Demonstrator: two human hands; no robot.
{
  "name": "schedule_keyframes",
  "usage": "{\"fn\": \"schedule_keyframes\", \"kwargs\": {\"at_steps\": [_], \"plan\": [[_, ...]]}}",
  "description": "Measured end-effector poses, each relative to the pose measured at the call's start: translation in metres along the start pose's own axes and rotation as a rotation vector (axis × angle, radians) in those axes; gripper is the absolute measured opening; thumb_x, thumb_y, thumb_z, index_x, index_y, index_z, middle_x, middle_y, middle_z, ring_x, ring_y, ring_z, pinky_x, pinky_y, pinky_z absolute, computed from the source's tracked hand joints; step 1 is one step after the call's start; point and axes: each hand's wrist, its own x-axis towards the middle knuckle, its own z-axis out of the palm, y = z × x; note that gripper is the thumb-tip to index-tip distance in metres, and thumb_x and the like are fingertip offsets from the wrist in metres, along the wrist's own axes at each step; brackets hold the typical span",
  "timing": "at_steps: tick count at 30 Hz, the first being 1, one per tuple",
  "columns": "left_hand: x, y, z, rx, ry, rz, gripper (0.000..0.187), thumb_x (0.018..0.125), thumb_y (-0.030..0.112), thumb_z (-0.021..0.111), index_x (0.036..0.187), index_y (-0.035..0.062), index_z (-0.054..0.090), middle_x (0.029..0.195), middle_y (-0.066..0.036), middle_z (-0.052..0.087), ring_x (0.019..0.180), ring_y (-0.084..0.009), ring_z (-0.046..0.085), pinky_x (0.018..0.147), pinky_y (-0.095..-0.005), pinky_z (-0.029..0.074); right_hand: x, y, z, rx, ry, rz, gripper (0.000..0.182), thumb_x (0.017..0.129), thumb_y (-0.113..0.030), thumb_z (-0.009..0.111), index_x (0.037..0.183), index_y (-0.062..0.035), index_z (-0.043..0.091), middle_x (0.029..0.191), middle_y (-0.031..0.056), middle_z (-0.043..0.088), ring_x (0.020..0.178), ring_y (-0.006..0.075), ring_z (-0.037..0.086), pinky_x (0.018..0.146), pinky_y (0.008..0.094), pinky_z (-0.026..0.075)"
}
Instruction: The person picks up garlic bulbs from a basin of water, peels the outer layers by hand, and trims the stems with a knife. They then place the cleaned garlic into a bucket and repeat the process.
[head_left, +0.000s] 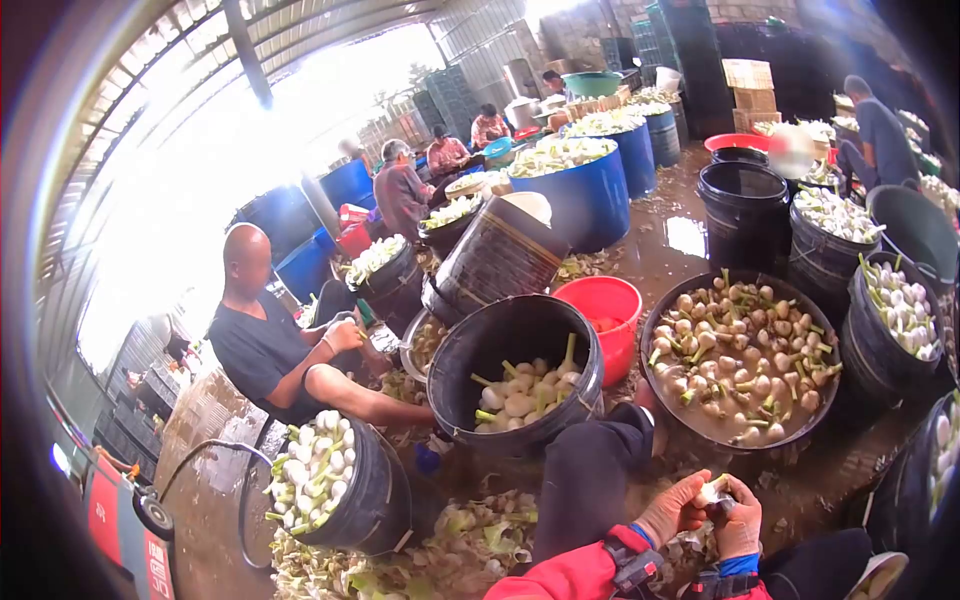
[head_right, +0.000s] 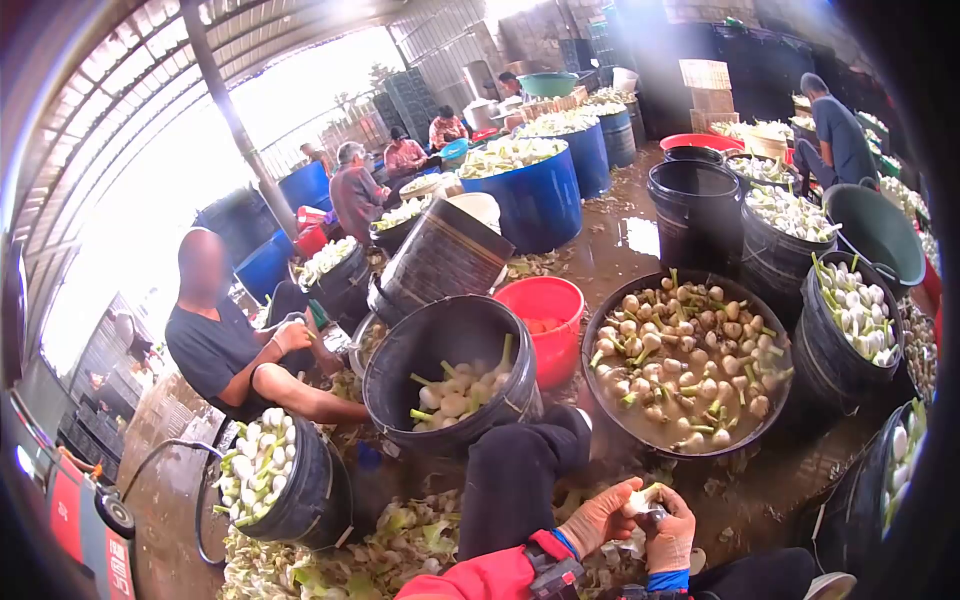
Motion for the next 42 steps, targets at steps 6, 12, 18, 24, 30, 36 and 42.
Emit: {"fn": "schedule_keyframes", "kwargs": {"at_steps": [6,12,18,24,30,36,42], "plan": [[0.002,0.002,-0.003,0.316,-0.01,0.002,0.064,0.081,0.049,0.062,0.134,0.0176,0.042,0.088,0.0,0.059,0.069,-0.0116,0.056,0.058,-0.0265,0.047,0.008,0.024,0.006,0.654,0.15,0.4,0.039,0.079,0.005,0.059,0.117,0.0056,0.049,0.099,0.0098,0.06,0.081,0.0198,0.063,0.068,0.032,0.055],[0.003,-0.008,0.003,1.125,0.11,0.781,0.072,0.076,0.052,0.065,0.131,0.0107,0.044,0.1,-0.007,0.058,0.09,-0.0194,0.057,0.077,-0.0283,0.048,0.009,0.038,0.004,0.676,0.195,0.334,0.033,0.077,0.007,0.057,0.11,0.0051,0.053,0.093,0.0106,0.062,0.079,0.019,0.063,0.067,0.0304,0.055],[0.0,0.0,-0.01,0.149,0.006,-0.015,0.064,0.081,0.062,0.051,0.123,0.0131,0.051,0.078,-0.002,0.061,0.057,-0.0121,0.057,0.05,-0.0247,0.047,0.001,0.025,0.011,0.642,0.118,0.249,0.032,0.076,0.007,0.055,0.109,0.0055,0.055,0.094,0.0102,0.061,0.08,0.0192,0.062,0.068,0.0301,0.055],[0.008,-0.012,-0.009,0.552,-0.002,0.537,0.066,0.082,0.044,0.063,0.13,0.0032,0.043,0.12,-0.012,0.053,0.102,-0.014,0.052,0.084,-0.0253,0.043,0.001,0.022,0.009,0.632,0.182,0.342,0.031,0.078,0.005,0.054,0.109,0.0036,0.056,0.096,0.0073,0.06,0.078,0.0172,0.061,0.066,0.0286,0.054],[-0.006,-0.003,0.005,0.396,0.022,0.489,0.061,0.079,0.016,0.072,0.128,0.0019,0.039,0.102,-0.005,0.055,0.088,-0.0138,0.055,0.077,-0.0278,0.049,-0.001,0.011,0.006,0.413,0.167,0.248,0.027,0.079,-0.001,0.059,0.106,0.0001,0.06,0.097,0.0053,0.062,0.082,0.0126,0.06,0.07,0.0253,0.051],[-0.005,0.001,0.002,0.127,0.023,0.266,0.053,0.085,0.028,0.064,0.129,0.0067,0.043,0.106,-0.005,0.058,0.086,-0.0159,0.06,0.068,-0.0304,0.053,0.001,0.031,0.004,0.673,0.104,0.25,0.024,0.079,0.001,0.06,0.103,-0.0028,0.061,0.096,0.0045,0.063,0.085,0.0141,0.06,0.069,0.0273,0.052],[-0.015,0.004,0.014,0.205,0.028,0.314,0.055,0.08,0.025,0.069,0.125,0.0047,0.044,0.1,-0.008,0.057,0.082,-0.017,0.061,0.066,-0.0293,0.053,0.002,0.015,0.009,0.506,0.065,0.263,0.032,0.077,0.003,0.065,0.108,-0.0007,0.059,0.099,0.0052,0.062,0.086,0.0127,0.059,0.073,0.0254,0.05]]}}
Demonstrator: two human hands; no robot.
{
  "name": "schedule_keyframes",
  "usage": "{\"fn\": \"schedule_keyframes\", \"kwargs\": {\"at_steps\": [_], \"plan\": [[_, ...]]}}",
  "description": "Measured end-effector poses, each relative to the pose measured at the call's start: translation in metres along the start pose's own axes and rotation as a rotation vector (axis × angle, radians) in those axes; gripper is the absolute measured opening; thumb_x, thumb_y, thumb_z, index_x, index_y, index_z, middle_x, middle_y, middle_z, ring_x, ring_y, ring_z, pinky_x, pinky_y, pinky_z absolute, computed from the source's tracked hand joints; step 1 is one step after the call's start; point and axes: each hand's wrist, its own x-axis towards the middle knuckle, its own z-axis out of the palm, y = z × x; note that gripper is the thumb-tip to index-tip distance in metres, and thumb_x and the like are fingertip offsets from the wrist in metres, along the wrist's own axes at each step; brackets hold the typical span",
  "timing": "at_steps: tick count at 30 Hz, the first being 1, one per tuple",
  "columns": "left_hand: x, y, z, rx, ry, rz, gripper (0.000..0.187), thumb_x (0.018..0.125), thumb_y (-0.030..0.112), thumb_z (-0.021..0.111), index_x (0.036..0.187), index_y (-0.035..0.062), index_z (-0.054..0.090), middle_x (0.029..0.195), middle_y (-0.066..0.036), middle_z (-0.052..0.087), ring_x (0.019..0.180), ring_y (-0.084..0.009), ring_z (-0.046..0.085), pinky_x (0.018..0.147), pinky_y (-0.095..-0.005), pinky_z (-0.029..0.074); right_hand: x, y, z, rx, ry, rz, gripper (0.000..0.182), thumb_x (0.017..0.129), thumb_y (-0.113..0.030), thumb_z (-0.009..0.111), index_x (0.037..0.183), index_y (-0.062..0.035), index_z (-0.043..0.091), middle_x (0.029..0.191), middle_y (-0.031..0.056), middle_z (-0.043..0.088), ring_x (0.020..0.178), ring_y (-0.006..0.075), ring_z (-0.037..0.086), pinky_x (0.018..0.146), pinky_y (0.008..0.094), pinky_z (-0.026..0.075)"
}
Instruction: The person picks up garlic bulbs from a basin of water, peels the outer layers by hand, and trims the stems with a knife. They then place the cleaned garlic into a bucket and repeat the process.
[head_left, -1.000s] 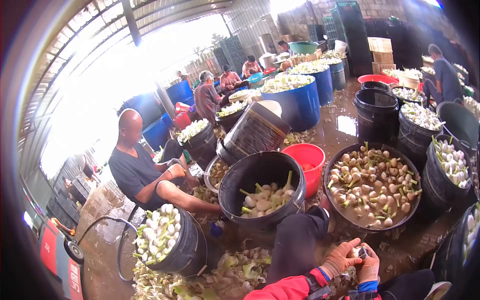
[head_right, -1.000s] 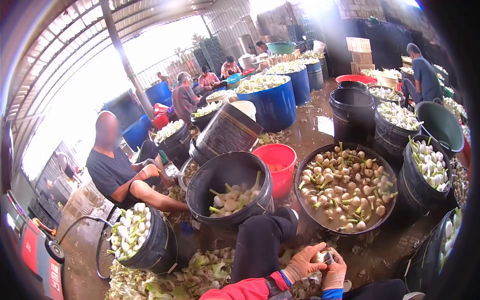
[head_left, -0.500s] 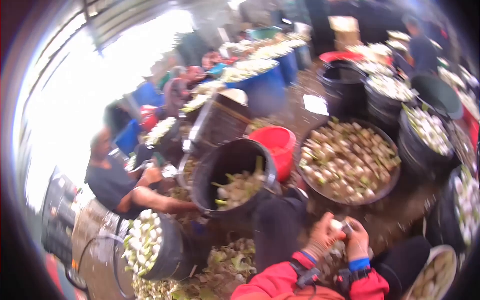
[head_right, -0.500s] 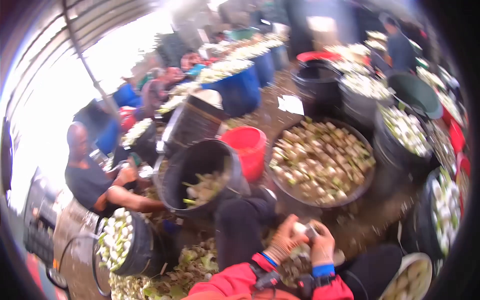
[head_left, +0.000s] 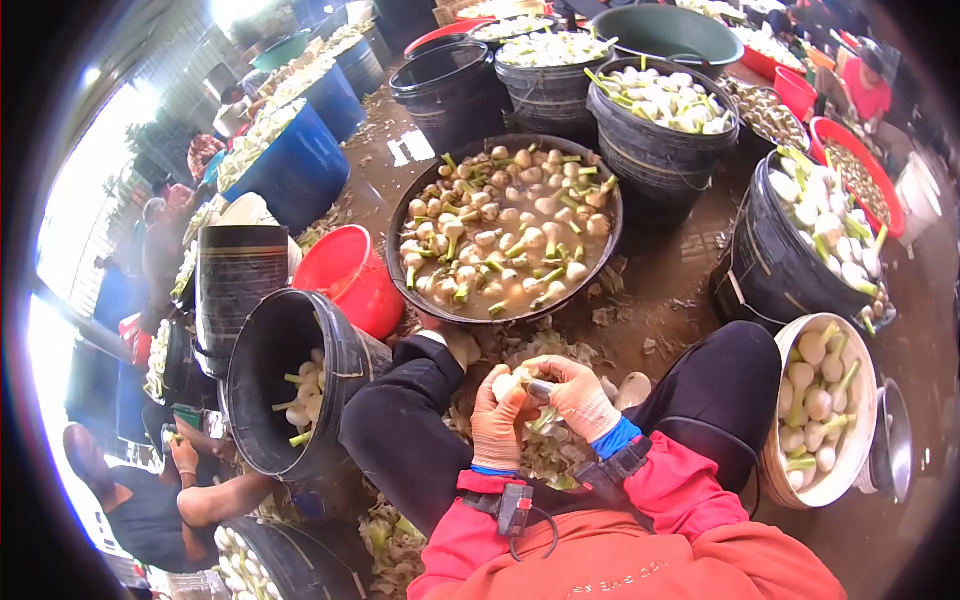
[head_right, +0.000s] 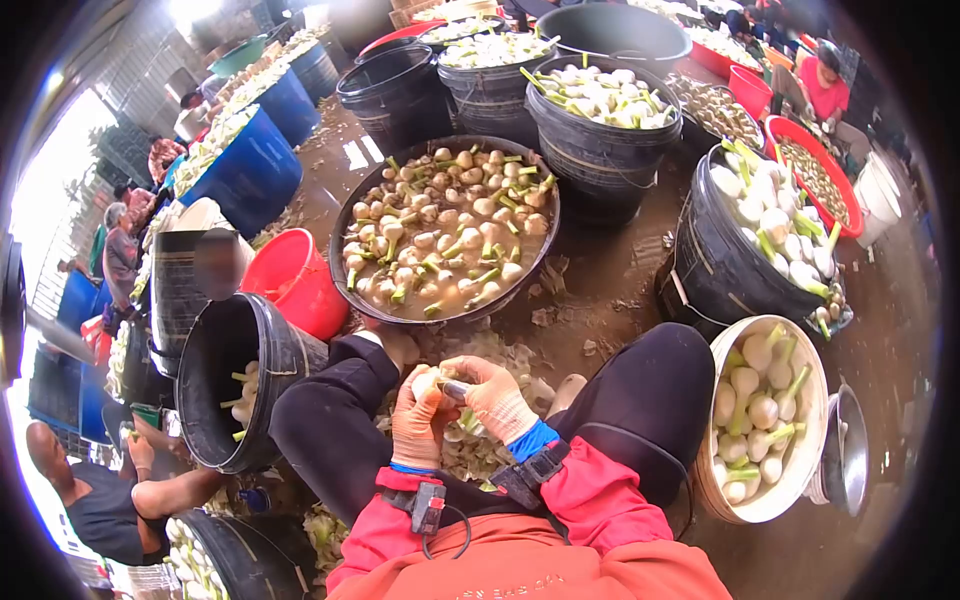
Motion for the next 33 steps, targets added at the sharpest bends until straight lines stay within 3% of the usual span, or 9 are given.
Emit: {"fn": "schedule_keyframes", "kwargs": {"at_steps": [7,9,13,17,22,27,29,31,33], "plan": [[-0.003,0.007,-0.001,-0.39,-0.473,-0.336,0.062,0.077,0.03,0.071,0.127,0.0069,0.043,0.092,-0.011,0.059,0.069,-0.018,0.059,0.056,-0.0327,0.049,0.029,0.02,-0.034,-0.032,0.265,0.009,0.034,0.072,0.011,0.057,0.102,-0.003,0.062,0.096,0.0075,0.064,0.087,0.0168,0.06,0.076,0.0266,0.049],[-0.005,0.011,0.0,-0.379,-0.601,-0.311,0.075,0.078,0.039,0.069,0.136,0.01,0.032,0.088,-0.01,0.059,0.067,-0.0179,0.058,0.052,-0.0311,0.046,0.032,0.019,-0.044,-0.762,0.323,-0.062,0.04,0.07,0.01,0.053,0.104,-0.0087,0.062,0.1,0.0132,0.063,0.088,0.0211,0.061,0.078,0.0291,0.048],[-0.006,0.01,-0.003,-0.398,-0.476,-0.259,0.068,0.082,0.048,0.059,0.138,0.0187,0.033,0.085,-0.008,0.059,0.065,-0.0168,0.057,0.05,-0.0305,0.045,0.022,0.006,-0.034,-0.821,0.113,-0.083,0.044,0.073,0.007,0.055,0.111,-0.0126,0.061,0.112,0.0124,0.059,0.097,0.0195,0.058,0.08,0.029,0.047],[-0.005,0.007,-0.002,-0.3,-0.243,-0.292,0.062,0.082,0.045,0.062,0.134,0.0226,0.037,0.079,-0.008,0.061,0.055,-0.0177,0.056,0.046,-0.0307,0.046,0.001,-0.021,-0.019,0.158,-0.148,0.099,0.04,0.079,0.003,0.062,0.118,-0.0034,0.056,0.11,0.0015,0.058,0.099,0.0129,0.055,0.08,0.0255,0.049],[-0.004,0.002,0.006,0.321,0.031,0.127,0.038,0.083,0.033,0.066,0.104,0.001,0.061,0.069,0.002,0.054,0.055,-0.0047,0.048,0.045,-0.0194,0.038,0.007,-0.003,-0.019,-0.132,-0.016,0.029,0.035,0.085,-0.001,0.058,0.12,-0.0033,0.053,0.106,0.003,0.061,0.091,0.0108,0.057,0.073,0.0237,0.05],[0.002,-0.004,-0.001,0.48,0.081,0.235,0.016,0.083,0.012,0.067,0.094,0.0017,0.062,0.071,0.002,0.055,0.057,-0.0045,0.049,0.05,-0.0185,0.037,0.005,-0.006,-0.016,-0.3,0.058,-0.033,0.036,0.084,-0.001,0.06,0.119,-0.0002,0.053,0.103,0.0068,0.062,0.088,0.0115,0.058,0.075,0.023,0.048],[0.005,-0.013,-0.006,0.785,0.112,0.439,0.016,0.083,0.011,0.067,0.094,0.0014,0.063,0.072,0.002,0.056,0.057,-0.0058,0.05,0.052,-0.0186,0.039,-0.001,-0.01,-0.013,-0.75,0.01,-0.149,0.037,0.081,-0.001,0.061,0.118,-0.0021,0.053,0.102,0.0119,0.062,0.09,0.0162,0.06,0.078,0.025,0.048],[0.006,-0.018,-0.011,0.758,0.078,0.461,0.021,0.081,0.01,0.069,0.099,0.0016,0.063,0.079,-0.002,0.059,0.063,-0.0093,0.053,0.057,-0.0209,0.043,-0.002,0.004,-0.011,-0.745,0.025,-0.216,0.039,0.078,-0.001,0.061,0.116,-0.004,0.054,0.099,0.0147,0.062,0.09,0.022,0.061,0.079,0.028,0.048],[0.001,-0.008,-0.002,0.443,0.142,0.088,0.024,0.081,0.01,0.069,0.102,0.0021,0.062,0.089,-0.007,0.061,0.074,-0.0137,0.058,0.064,-0.0251,0.048,0.0,0.011,-0.008,-0.952,0.121,-0.504,0.039,0.077,0.001,0.059,0.116,-0.0036,0.054,0.095,0.0146,0.063,0.089,0.0257,0.062,0.078,0.0297,0.048]]}}
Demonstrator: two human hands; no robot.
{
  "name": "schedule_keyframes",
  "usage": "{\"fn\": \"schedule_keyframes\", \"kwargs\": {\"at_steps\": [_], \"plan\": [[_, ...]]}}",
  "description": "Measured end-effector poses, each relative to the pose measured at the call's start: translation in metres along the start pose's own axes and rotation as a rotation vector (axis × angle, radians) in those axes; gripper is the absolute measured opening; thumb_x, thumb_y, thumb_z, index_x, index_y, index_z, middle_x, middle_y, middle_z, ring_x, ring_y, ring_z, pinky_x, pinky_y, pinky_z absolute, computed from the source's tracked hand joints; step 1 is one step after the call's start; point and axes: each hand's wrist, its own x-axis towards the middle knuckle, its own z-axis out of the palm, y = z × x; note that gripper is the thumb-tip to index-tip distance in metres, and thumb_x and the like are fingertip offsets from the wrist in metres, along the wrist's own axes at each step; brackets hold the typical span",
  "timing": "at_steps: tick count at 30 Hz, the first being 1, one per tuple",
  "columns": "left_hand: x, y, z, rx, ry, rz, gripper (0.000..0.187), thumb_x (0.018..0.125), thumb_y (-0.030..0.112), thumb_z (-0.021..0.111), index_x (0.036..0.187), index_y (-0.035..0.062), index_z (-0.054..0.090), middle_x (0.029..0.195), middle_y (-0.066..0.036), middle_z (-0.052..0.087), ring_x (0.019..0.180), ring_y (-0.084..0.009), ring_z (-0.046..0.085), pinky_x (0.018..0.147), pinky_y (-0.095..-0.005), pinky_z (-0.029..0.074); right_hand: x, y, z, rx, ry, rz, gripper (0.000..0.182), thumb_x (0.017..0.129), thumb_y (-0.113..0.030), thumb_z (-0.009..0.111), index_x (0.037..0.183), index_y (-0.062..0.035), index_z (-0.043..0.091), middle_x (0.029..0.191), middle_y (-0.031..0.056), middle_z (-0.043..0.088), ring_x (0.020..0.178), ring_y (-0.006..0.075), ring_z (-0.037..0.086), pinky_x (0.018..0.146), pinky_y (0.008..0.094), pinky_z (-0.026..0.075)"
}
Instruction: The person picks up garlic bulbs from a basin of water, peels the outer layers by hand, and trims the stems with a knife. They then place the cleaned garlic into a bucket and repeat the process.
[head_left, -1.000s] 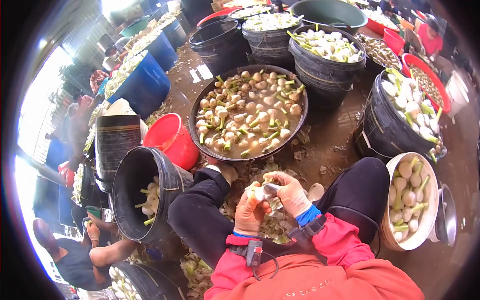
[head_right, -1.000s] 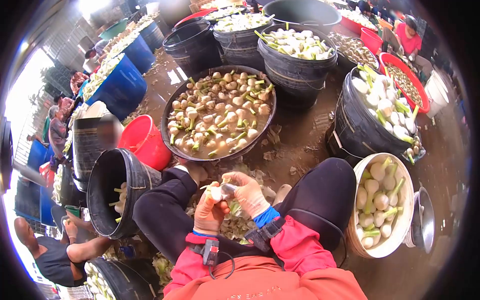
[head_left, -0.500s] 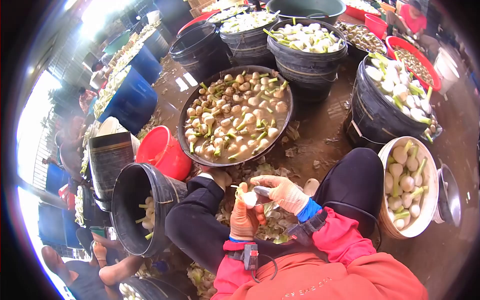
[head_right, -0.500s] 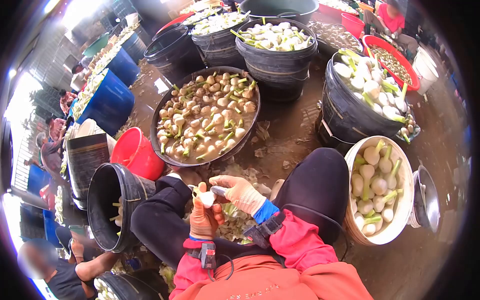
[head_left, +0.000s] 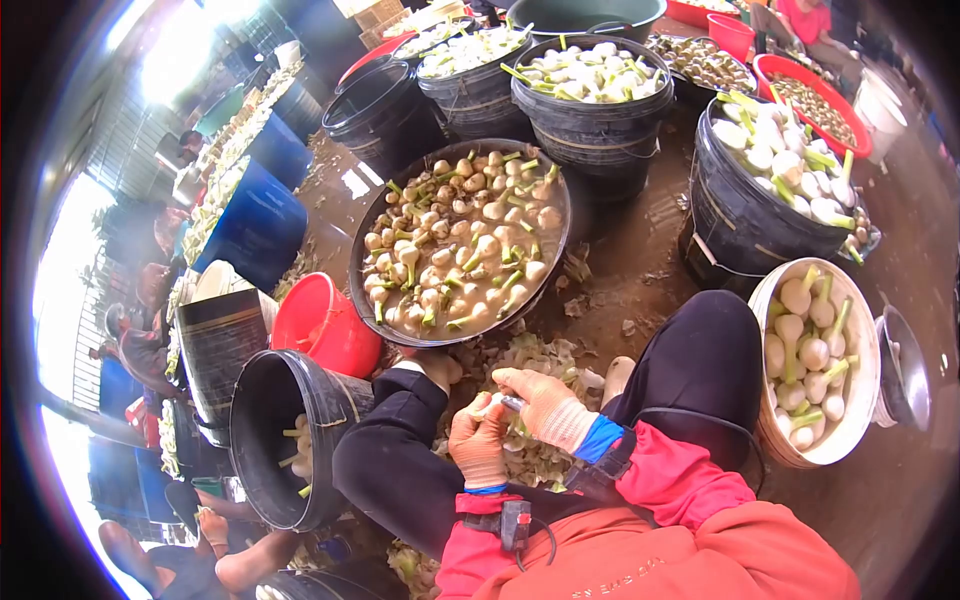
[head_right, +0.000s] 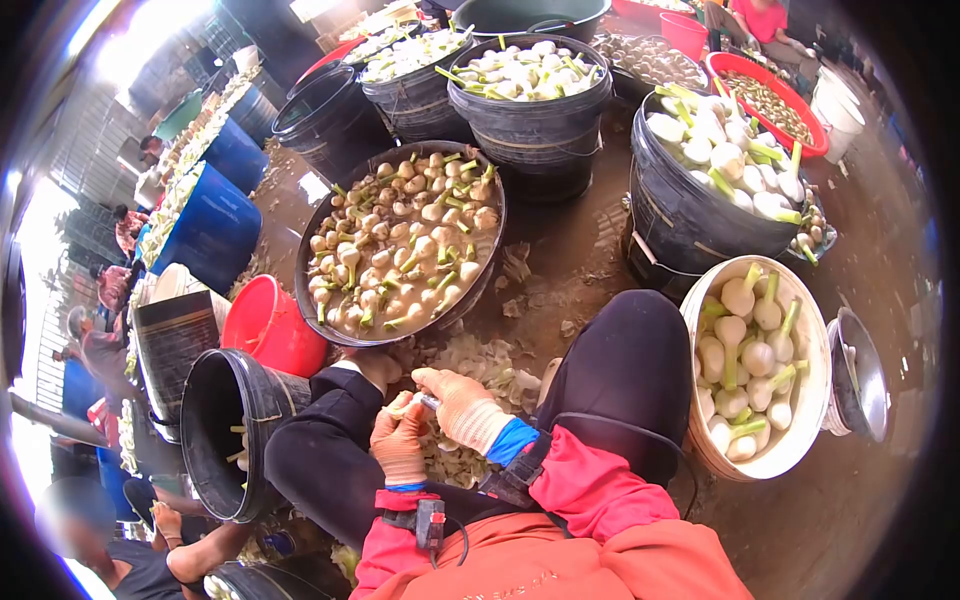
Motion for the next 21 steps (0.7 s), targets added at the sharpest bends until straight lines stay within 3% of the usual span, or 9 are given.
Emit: {"fn": "schedule_keyframes", "kwargs": {"at_steps": [4,6,8,10,13,15,18,20,21], "plan": [[0.003,-0.005,-0.008,-0.238,0.049,-0.149,0.025,0.084,0.012,0.064,0.107,0.0045,0.059,0.093,-0.006,0.064,0.072,-0.0141,0.062,0.063,-0.0266,0.053,0.004,-0.008,-0.007,0.268,-0.008,0.089,0.038,0.077,0.001,0.058,0.115,-0.0035,0.055,0.097,0.0153,0.061,0.085,0.0257,0.062,0.078,0.0291,0.049],[0.006,-0.009,-0.01,-0.543,-0.108,-0.141,0.026,0.085,0.011,0.062,0.11,0.0056,0.057,0.098,-0.01,0.064,0.086,-0.0209,0.064,0.074,-0.0368,0.056,0.007,-0.007,-0.009,0.315,-0.007,0.103,0.035,0.081,0.001,0.057,0.115,-0.0028,0.055,0.096,0.012,0.062,0.082,0.0205,0.062,0.076,0.028,0.05],[0.009,-0.016,-0.016,-0.647,-0.218,-0.154,0.029,0.085,0.012,0.061,0.114,0.0096,0.056,0.104,-0.01,0.063,0.095,-0.0257,0.062,0.077,-0.0405,0.055,0.01,0.001,-0.008,0.955,0.041,0.506,0.032,0.084,0.0,0.057,0.117,-0.0011,0.054,0.097,0.0083,0.061,0.082,0.0158,0.061,0.072,0.0264,0.052],[0.003,-0.003,-0.01,-0.907,-0.328,-0.247,0.03,0.085,0.014,0.061,0.115,0.0134,0.057,0.111,-0.008,0.061,0.099,-0.0283,0.061,0.079,-0.0412,0.055,0.013,0.019,-0.011,1.04,0.066,0.64,0.033,0.086,0.0,0.056,0.119,-0.0001,0.051,0.108,0.0079,0.057,0.084,0.0161,0.06,0.07,0.0239,0.053],[0.003,0.008,-0.008,-0.995,-0.362,-0.241,0.027,0.087,0.016,0.057,0.114,0.0158,0.059,0.119,-0.006,0.058,0.105,-0.0312,0.058,0.082,-0.0431,0.053,0.014,0.041,0.003,0.891,0.134,0.703,0.042,0.08,0.007,0.053,0.119,-0.007,0.054,0.109,0.0106,0.061,0.088,0.0235,0.062,0.072,0.0308,0.052],[0.002,0.015,-0.006,-1.066,-0.313,-0.225,0.024,0.089,0.017,0.054,0.112,0.014,0.06,0.12,-0.009,0.057,0.106,-0.0335,0.057,0.083,-0.0446,0.052,0.012,0.032,-0.01,-0.147,-0.335,0.555,0.046,0.076,0.004,0.052,0.119,-0.0141,0.056,0.108,0.0135,0.062,0.094,0.03,0.061,0.08,0.0358,0.049],[0.012,0.005,-0.016,-1.126,-0.234,-0.353,0.022,0.089,0.017,0.054,0.11,0.0121,0.061,0.115,-0.013,0.059,0.104,-0.035,0.058,0.082,-0.0452,0.053,-0.004,0.041,0.004,-0.274,-0.567,0.463,0.047,0.074,-0.002,0.052,0.118,-0.0181,0.058,0.107,0.0156,0.062,0.101,0.0321,0.058,0.087,0.0386,0.045],[0.03,-0.003,-0.024,-1.117,-0.09,-0.442,0.019,0.089,0.017,0.053,0.103,0.0057,0.06,0.098,-0.014,0.063,0.093,-0.035,0.06,0.077,-0.0459,0.054,-0.005,0.036,0.004,-0.272,-0.644,0.455,0.045,0.075,-0.005,0.052,0.118,-0.0174,0.058,0.108,0.0155,0.061,0.101,0.0311,0.059,0.086,0.0398,0.045],[0.047,0.007,-0.027,-1.209,-0.087,-0.387,0.021,0.089,0.018,0.054,0.104,0.0029,0.058,0.1,-0.015,0.062,0.095,-0.0345,0.059,0.078,-0.0447,0.054,-0.006,0.034,0.003,-0.246,-0.61,0.405,0.044,0.076,-0.006,0.048,0.117,-0.0162,0.058,0.099,0.0179,0.063,0.092,0.0318,0.061,0.079,0.0391,0.047]]}}
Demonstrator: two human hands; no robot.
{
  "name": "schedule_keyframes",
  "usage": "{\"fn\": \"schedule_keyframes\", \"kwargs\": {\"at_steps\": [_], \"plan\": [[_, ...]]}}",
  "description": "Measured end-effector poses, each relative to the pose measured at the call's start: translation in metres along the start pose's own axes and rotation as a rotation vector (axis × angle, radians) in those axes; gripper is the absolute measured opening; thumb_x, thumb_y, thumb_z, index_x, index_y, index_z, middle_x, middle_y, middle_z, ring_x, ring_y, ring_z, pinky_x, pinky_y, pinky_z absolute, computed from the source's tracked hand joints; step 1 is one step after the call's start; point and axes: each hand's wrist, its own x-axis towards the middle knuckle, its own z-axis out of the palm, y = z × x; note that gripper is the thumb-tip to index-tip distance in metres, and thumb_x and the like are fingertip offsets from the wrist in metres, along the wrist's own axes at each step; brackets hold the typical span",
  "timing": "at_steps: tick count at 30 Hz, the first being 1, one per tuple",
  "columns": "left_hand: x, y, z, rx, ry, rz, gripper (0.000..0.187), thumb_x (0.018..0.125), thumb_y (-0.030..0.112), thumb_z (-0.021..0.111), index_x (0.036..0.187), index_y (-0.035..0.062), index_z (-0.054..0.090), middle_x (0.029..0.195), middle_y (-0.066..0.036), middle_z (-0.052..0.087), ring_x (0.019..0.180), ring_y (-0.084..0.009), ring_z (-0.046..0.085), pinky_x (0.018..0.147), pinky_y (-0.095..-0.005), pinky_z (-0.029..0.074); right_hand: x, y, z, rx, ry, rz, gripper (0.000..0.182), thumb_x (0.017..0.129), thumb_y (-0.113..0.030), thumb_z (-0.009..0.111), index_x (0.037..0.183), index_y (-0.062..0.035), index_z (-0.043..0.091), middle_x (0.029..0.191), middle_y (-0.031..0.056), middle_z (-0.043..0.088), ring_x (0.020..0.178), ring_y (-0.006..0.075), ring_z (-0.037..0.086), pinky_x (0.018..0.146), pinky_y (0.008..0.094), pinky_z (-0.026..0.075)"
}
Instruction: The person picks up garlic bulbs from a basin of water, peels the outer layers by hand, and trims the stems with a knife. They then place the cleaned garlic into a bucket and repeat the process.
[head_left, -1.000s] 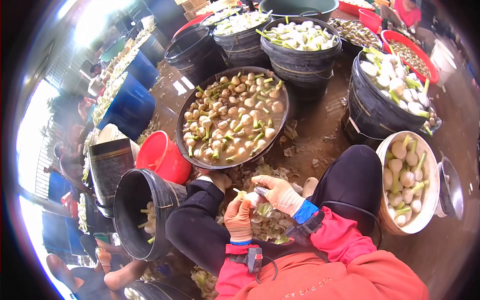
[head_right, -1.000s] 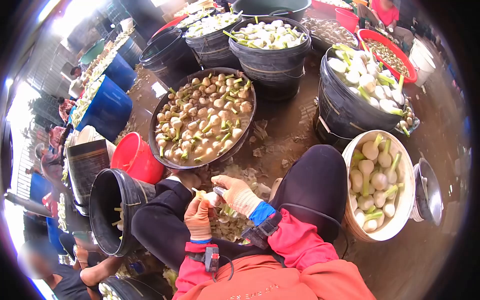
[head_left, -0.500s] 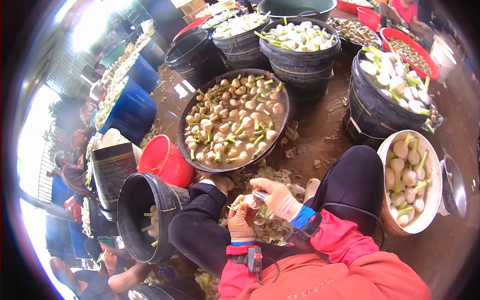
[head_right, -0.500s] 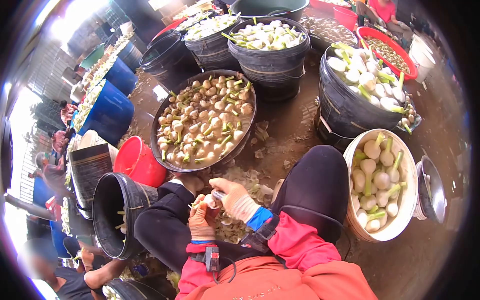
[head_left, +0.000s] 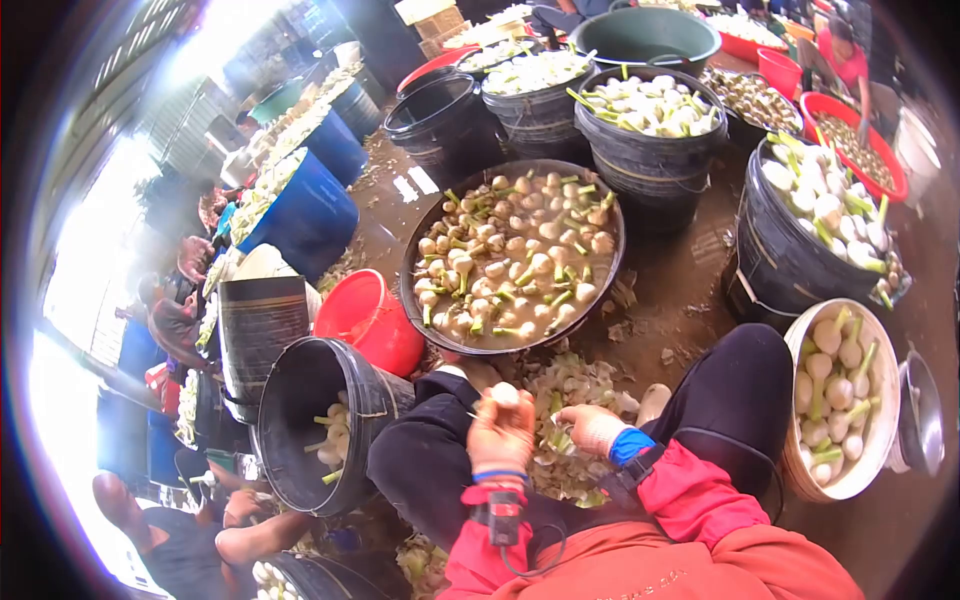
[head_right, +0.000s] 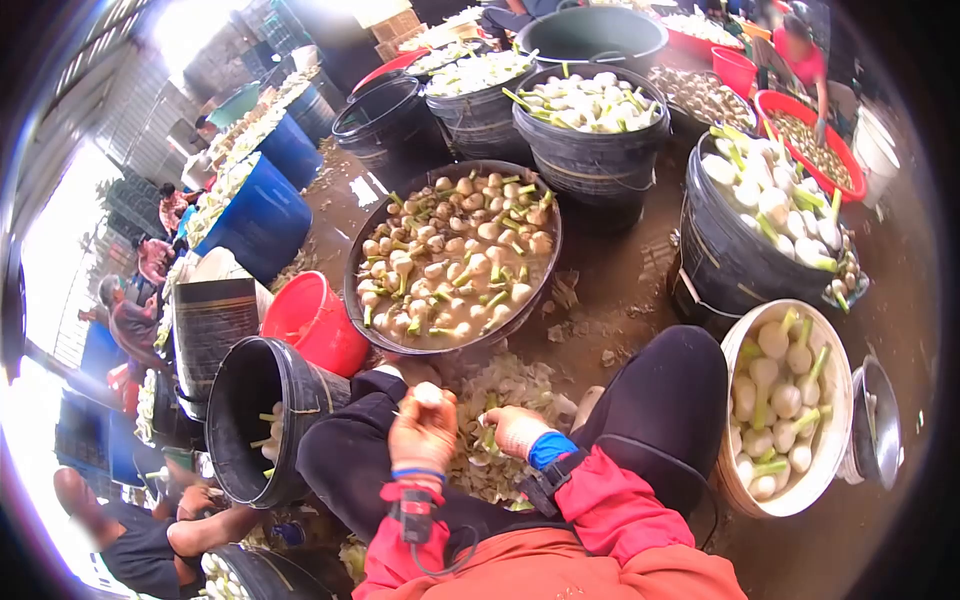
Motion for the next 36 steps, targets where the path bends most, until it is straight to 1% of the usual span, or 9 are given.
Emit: {"fn": "schedule_keyframes", "kwargs": {"at_steps": [6,11,15,20,26,28,30,31,36], "plan": [[0.015,0.055,0.122,0.173,-0.064,0.506,0.072,0.087,0.04,0.056,0.14,0.0068,0.019,0.133,-0.014,0.038,0.115,-0.0293,0.047,0.088,-0.0381,0.05,0.011,-0.006,-0.009,0.138,0.116,0.031,0.032,0.079,-0.013,0.056,0.111,-0.0137,0.061,0.099,0.0158,0.063,0.091,0.0299,0.061,0.078,0.0355,0.047],[-0.004,-0.002,0.042,0.392,0.011,0.155,0.021,0.09,0.03,0.054,0.095,0.0094,0.057,0.09,-0.004,0.061,0.08,-0.0197,0.06,0.067,-0.0335,0.052,0.08,-0.01,-0.035,0.364,0.66,-0.247,0.025,0.069,0.0,0.058,0.091,-0.0087,0.067,0.093,0.0121,0.061,0.092,0.0288,0.059,0.084,0.0327,0.045],[-0.011,-0.049,-0.025,0.706,0.46,-0.186,0.036,0.088,0.037,0.057,0.096,0.0028,0.057,0.093,-0.006,0.06,0.083,-0.0202,0.059,0.072,-0.034,0.051,0.162,-0.028,-0.065,0.032,0.358,-0.085,0.037,0.067,0.003,0.053,0.098,-0.0124,0.065,0.099,0.0127,0.062,0.097,0.0299,0.058,0.085,0.0352,0.045],[0.024,-0.065,-0.032,0.772,0.241,-0.197,0.039,0.088,0.033,0.059,0.109,0.0003,0.056,0.099,-0.008,0.062,0.088,-0.0175,0.061,0.074,-0.031,0.051,0.252,-0.021,-0.044,-0.352,-0.027,-0.028,0.032,0.081,-0.027,0.055,0.11,-0.0132,0.06,0.108,0.017,0.061,0.103,0.0336,0.057,0.088,0.044,0.044],[0.029,-0.068,-0.041,0.785,0.343,-0.227,0.034,0.088,0.025,0.061,0.112,0.0021,0.057,0.096,-0.004,0.061,0.083,-0.0127,0.059,0.071,-0.0262,0.051,0.245,-0.03,-0.058,-0.501,-0.048,-0.131,0.025,0.076,-0.021,0.056,0.097,-0.0127,0.065,0.1,0.0151,0.063,0.097,0.0321,0.059,0.084,0.0419,0.047],[0.028,-0.066,-0.031,0.824,0.33,-0.14,0.031,0.088,0.023,0.06,0.113,0.004,0.058,0.096,-0.003,0.06,0.084,-0.0117,0.058,0.072,-0.0257,0.05,0.22,-0.037,-0.076,-0.28,-0.011,-0.161,0.029,0.073,-0.022,0.063,0.097,-0.008,0.064,0.082,0.0175,0.065,0.08,0.032,0.063,0.072,0.0397,0.049],[0.031,-0.065,-0.034,0.838,0.3,0.06,0.042,0.086,0.018,0.063,0.124,0.0049,0.05,0.105,-0.004,0.057,0.089,-0.0115,0.056,0.077,-0.026,0.049,0.196,-0.029,-0.075,0.06,0.187,-0.209,0.03,0.076,-0.019,0.068,0.099,-0.001,0.062,0.077,0.0124,0.062,0.072,0.0167,0.059,0.067,0.0294,0.047],[0.031,-0.065,-0.036,0.845,0.271,0.195,0.049,0.085,0.015,0.064,0.129,0.0053,0.045,0.11,-0.005,0.056,0.093,-0.0125,0.056,0.079,-0.0272,0.048,0.18,-0.025,-0.07,0.579,0.15,-0.146,0.029,0.079,-0.019,0.066,0.098,0.0024,0.061,0.08,0.0066,0.062,0.074,0.0132,0.057,0.067,0.0266,0.046],[0.022,-0.05,-0.012,1.105,0.16,0.537,0.071,0.079,0.011,0.071,0.138,0.0059,0.033,0.118,-0.007,0.053,0.103,-0.0158,0.052,0.086,-0.0299,0.045,0.049,-0.054,-0.056,1.021,0.203,-0.094,0.028,0.085,-0.011,0.059,0.108,0.0044,0.058,0.095,0.004,0.062,0.081,0.0116,0.059,0.072,0.0237,0.049]]}}
